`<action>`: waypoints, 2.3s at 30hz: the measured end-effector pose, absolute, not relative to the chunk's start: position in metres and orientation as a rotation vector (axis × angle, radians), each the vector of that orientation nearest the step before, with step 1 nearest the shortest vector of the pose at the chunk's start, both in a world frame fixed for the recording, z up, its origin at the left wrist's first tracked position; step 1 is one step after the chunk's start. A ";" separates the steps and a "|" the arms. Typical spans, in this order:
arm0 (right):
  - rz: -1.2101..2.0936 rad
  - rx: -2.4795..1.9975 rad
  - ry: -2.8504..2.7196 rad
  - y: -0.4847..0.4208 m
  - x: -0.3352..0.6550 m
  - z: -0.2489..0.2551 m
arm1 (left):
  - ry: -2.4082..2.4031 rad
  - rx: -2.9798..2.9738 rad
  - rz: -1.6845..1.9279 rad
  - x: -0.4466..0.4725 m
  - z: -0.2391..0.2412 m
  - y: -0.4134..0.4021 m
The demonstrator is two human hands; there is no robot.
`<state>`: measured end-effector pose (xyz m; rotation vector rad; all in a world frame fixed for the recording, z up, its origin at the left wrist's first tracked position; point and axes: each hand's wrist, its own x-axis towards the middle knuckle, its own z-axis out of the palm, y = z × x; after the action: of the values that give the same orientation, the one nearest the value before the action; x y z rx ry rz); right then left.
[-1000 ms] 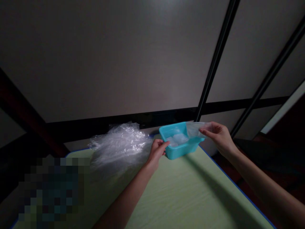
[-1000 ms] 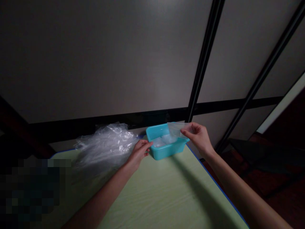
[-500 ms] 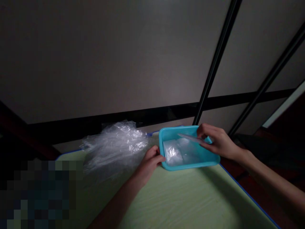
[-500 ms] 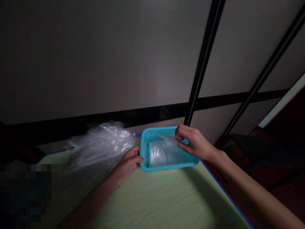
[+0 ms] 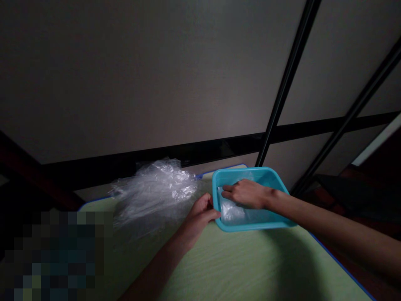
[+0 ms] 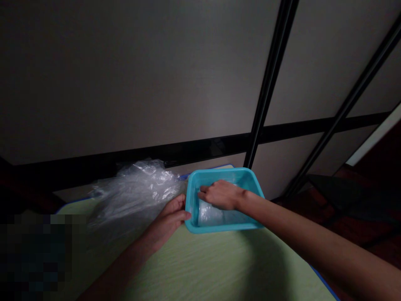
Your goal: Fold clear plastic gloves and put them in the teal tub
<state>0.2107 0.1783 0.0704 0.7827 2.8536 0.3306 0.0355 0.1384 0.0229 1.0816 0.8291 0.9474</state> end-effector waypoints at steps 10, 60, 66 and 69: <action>-0.080 1.053 2.793 0.178 0.214 0.054 | 0.814 1.035 0.964 0.036 0.020 0.140; -0.446 1.026 3.281 0.031 0.187 0.067 | 2.392 2.165 0.624 -0.104 -0.023 0.158; -0.443 1.072 3.239 0.024 0.185 0.067 | 2.339 2.320 0.700 -0.114 -0.003 0.155; -0.460 1.076 3.245 0.024 0.181 0.064 | 2.280 2.380 0.686 -0.113 0.004 0.153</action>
<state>0.1811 0.0243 0.0641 1.0759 3.2447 -0.4597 -0.1131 0.1534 0.0043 2.3795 2.2796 0.6865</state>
